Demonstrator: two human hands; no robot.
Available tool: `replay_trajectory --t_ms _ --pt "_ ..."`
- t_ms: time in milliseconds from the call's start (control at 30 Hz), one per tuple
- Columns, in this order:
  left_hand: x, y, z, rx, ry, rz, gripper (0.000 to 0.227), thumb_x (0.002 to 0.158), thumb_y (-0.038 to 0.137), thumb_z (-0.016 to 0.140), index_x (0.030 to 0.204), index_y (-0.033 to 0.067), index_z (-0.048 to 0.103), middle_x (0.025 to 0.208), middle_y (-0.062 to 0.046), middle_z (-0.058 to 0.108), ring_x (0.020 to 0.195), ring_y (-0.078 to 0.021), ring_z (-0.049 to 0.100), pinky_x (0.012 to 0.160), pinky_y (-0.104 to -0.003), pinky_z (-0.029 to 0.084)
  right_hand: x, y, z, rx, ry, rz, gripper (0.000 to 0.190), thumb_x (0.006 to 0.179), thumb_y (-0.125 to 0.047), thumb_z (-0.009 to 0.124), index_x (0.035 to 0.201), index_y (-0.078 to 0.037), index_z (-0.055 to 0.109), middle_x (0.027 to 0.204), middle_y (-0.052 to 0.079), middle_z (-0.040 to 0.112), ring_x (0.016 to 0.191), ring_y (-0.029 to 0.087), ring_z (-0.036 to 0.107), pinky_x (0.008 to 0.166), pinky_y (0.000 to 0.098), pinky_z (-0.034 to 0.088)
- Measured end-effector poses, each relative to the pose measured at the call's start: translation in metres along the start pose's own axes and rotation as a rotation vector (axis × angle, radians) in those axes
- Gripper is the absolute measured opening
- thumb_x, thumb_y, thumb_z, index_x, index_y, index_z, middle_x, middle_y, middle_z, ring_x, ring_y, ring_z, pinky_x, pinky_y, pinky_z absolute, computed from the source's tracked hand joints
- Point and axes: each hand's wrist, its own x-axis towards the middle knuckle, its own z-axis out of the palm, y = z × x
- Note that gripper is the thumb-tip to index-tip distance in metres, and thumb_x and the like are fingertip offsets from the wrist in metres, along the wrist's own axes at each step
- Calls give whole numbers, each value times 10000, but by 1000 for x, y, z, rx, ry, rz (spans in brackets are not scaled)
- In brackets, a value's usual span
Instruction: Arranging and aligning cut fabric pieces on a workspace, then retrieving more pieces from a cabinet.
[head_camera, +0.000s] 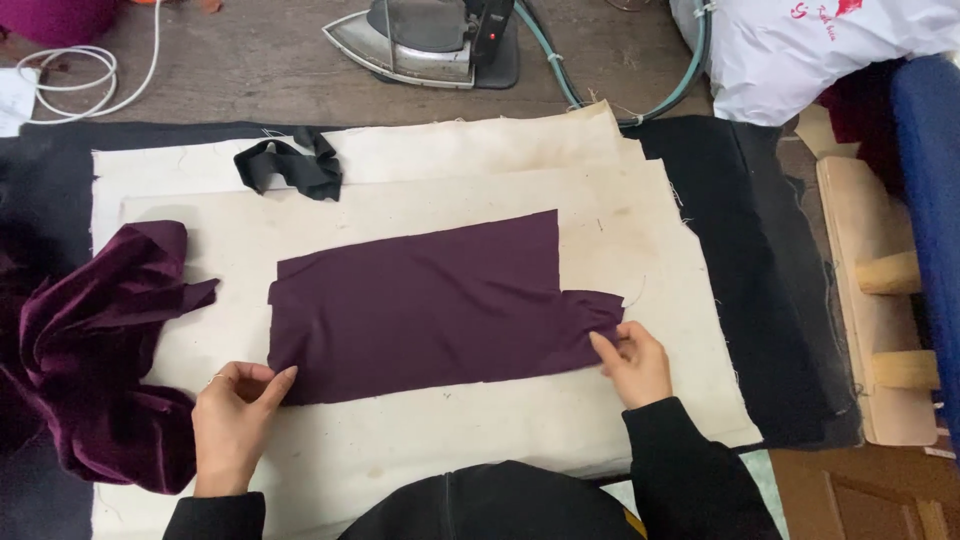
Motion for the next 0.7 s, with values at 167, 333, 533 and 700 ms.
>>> replay_trajectory --t_ms 167,333,533,700 --pt "-2 -7 6 -354 5 -10 283 776 137 797 894 87 545 795 -38 554 714 -115 521 699 -242 448 1 -6 -6 260 -38 16 188 881 -101 655 889 -61 472 740 120 622 768 198 647 695 407 636" --pt "-4 -10 -5 -571 -28 -33 289 819 -3 721 976 45 483 825 -104 524 741 -138 552 623 -338 590 -6 -20 -16 285 3 -1 199 878 -23 637 912 -54 444 840 243 684 808 267 672 658 416 628" --pt "-5 -33 -6 -368 -33 -15 231 790 73 771 911 70 575 824 -40 587 703 -100 533 649 -235 437 -3 3 -23 123 -19 15 211 876 -51 659 959 -47 466 696 200 636 545 341 682 589 361 565" --pt "-18 -19 -7 -268 -87 -118 165 815 47 747 895 21 606 743 -104 639 610 -196 670 612 -290 584 2 19 -22 7 -26 37 272 844 -63 688 1012 -36 477 746 184 655 520 261 635 499 334 526"
